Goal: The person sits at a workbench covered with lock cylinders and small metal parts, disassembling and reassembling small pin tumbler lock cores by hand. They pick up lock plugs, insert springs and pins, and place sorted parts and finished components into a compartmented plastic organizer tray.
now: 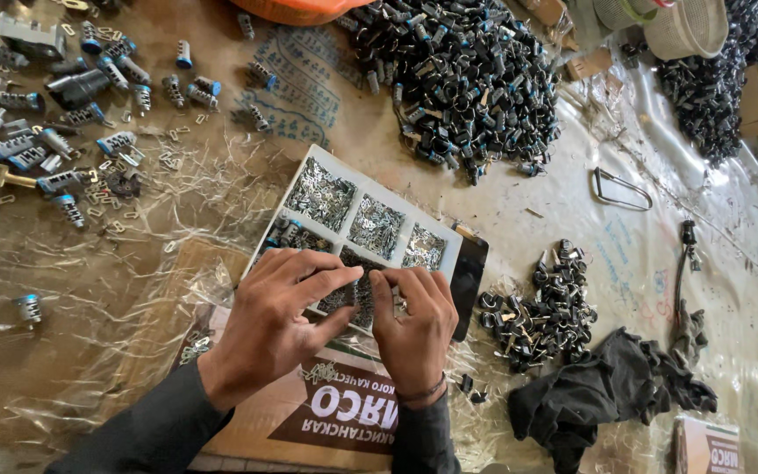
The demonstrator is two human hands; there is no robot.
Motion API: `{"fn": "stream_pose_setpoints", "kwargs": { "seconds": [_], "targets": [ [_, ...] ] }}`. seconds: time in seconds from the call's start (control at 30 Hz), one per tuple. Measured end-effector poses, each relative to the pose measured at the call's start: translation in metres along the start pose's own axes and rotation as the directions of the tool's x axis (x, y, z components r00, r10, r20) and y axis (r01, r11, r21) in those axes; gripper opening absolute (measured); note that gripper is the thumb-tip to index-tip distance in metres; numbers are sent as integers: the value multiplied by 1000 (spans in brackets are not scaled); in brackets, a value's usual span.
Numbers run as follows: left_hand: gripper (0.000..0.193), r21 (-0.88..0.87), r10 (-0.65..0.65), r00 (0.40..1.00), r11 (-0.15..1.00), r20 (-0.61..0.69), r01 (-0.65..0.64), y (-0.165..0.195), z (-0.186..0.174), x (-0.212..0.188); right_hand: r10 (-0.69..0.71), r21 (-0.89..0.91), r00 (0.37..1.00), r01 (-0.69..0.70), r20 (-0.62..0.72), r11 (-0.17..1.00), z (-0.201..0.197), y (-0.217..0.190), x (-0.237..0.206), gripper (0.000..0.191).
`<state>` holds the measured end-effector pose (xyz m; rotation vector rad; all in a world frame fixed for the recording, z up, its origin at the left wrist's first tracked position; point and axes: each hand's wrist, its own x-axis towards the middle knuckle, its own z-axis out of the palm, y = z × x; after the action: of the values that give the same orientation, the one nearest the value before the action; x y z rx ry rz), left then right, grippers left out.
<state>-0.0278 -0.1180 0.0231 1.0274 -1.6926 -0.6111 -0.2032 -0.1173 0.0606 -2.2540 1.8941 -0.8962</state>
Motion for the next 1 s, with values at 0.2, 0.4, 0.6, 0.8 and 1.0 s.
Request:
{"fn": "stream_pose_setpoints", "kwargs": {
  "seconds": [0.2, 0.4, 0.6, 0.8, 1.0],
  "targets": [
    [44, 9, 2, 1000, 1000, 6, -2, -1, 1, -1, -65, -131, 987, 85, 146, 988, 6, 2, 4, 11],
    [45, 9, 3, 1000, 1000, 7, -3, -1, 0, 0, 76, 157, 997, -79, 27, 984, 2, 2, -4, 11],
    [43, 13, 6, 1000, 1000, 6, -6, 0, 1, 0, 244, 319, 967, -255, 75, 913, 3, 3, -9, 11],
    [42, 13, 13, 1000, 1000, -11, -13, -1, 1, 0, 169, 439, 977, -210, 130, 873, 5, 8, -19, 8],
    [41, 22, 26, 999, 999, -29, -25, -1, 1, 2, 179, 662, 941, -330, 287, 673, 5, 19, -25, 11]
  ]
}}
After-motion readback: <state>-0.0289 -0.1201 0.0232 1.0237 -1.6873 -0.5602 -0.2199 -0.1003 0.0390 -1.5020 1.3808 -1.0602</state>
